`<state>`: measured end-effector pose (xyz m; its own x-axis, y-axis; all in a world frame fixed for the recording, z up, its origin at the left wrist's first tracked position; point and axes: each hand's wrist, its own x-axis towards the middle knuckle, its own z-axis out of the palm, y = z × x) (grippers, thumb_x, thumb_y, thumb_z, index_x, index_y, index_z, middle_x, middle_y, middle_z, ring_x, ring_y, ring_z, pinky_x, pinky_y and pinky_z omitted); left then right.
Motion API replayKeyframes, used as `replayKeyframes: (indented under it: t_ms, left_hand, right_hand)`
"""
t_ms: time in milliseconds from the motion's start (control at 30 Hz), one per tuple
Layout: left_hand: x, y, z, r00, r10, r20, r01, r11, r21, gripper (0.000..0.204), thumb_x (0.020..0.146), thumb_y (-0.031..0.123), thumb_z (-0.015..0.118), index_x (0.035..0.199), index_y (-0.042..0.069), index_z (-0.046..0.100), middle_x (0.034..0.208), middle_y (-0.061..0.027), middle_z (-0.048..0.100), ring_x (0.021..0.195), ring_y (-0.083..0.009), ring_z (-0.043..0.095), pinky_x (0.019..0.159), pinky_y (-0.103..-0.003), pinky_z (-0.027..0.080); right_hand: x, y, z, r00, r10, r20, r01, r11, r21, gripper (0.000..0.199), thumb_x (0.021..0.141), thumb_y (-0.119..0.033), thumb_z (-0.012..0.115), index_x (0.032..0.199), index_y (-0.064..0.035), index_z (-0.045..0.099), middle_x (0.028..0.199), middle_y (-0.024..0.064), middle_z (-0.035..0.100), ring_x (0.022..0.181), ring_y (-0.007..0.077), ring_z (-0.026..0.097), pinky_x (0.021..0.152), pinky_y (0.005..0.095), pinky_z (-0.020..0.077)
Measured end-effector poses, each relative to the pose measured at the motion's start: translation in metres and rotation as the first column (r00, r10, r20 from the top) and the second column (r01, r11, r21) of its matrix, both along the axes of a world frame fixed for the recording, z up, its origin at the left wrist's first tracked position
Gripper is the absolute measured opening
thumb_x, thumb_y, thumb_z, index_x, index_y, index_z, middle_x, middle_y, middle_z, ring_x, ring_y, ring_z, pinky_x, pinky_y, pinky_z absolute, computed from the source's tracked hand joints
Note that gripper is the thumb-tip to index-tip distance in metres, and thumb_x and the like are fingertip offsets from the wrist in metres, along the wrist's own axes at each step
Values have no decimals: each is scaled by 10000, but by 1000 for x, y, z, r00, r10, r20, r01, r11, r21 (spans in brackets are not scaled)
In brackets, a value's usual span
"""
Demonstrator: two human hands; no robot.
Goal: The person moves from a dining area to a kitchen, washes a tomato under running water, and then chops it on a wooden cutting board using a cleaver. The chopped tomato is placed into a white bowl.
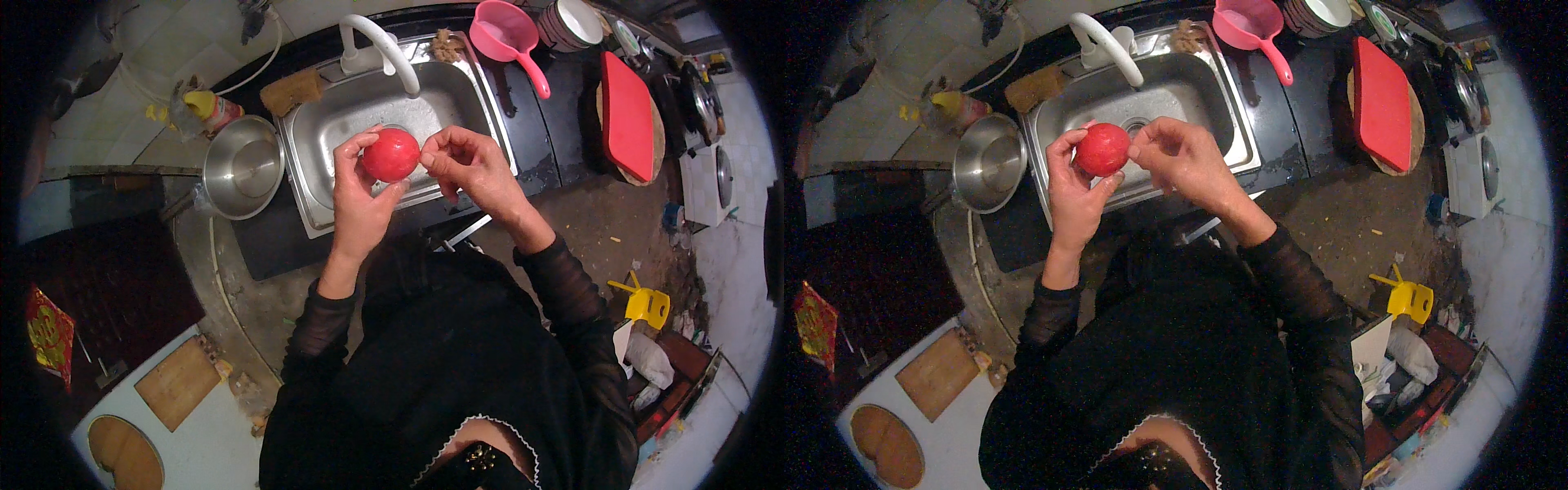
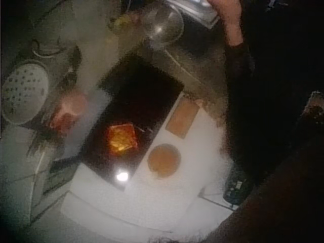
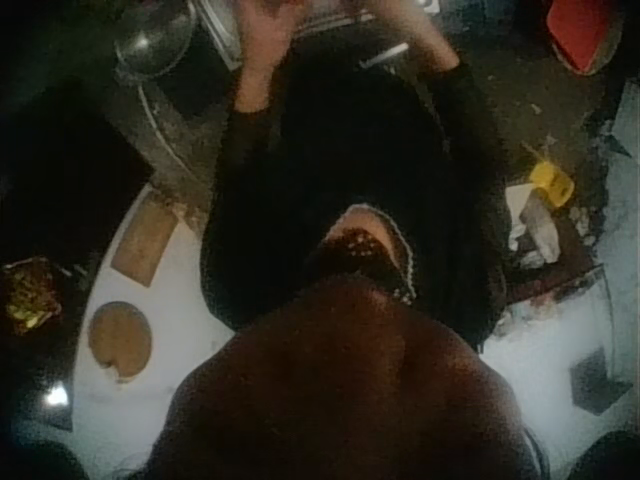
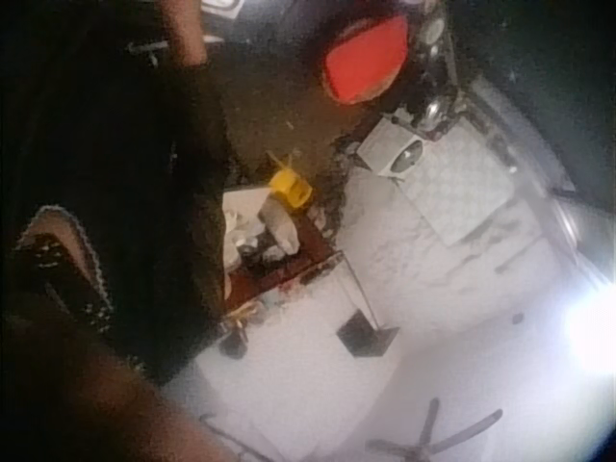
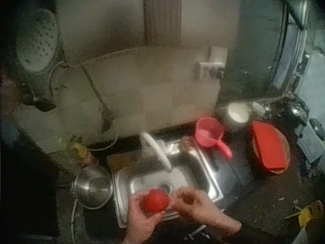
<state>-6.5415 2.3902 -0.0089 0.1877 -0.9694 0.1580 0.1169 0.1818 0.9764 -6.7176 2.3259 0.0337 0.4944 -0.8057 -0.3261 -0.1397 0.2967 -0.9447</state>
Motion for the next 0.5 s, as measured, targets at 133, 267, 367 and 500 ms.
replayKeyframes:
  t_ms: [133,267,367,500]
  left_hand:
    - [2,0,1,975,29,219,-20,999,-44,685,715,-154,715,1286,77,414,1444,-186,424,1313,-292,475,1062,-396,468]
    - [8,1,-3,893,59,447,-1,992,-129,652,718,-161,706,1264,84,446,1442,-171,445,1325,-291,473,1061,-392,469]
    - [7,3,0,833,56,551,33,988,-151,658,714,-164,704,1266,86,449,1440,-169,452,1332,-289,469,1059,-394,468]
    - [2,3,-1,929,8,370,24,997,-79,689,713,-161,709,1290,95,434,1420,-158,463,1315,-283,482,1052,-396,465]
  right_hand:
    - [4,0,1,993,-27,-115,18,997,-79,256,895,-259,713,916,-6,678,746,15,639,609,81,594,529,249,476]
    - [4,-4,-1,989,-11,-150,-1,997,-76,253,887,-234,705,887,17,682,734,38,657,606,90,614,524,260,485]
    - [4,-3,0,981,-6,-195,-10,997,-80,212,917,-203,678,898,8,662,714,20,628,553,66,571,474,223,419]
    - [4,0,-4,972,-21,-232,-4,994,-109,166,937,-172,640,900,-11,643,680,9,604,512,58,542,446,208,375]
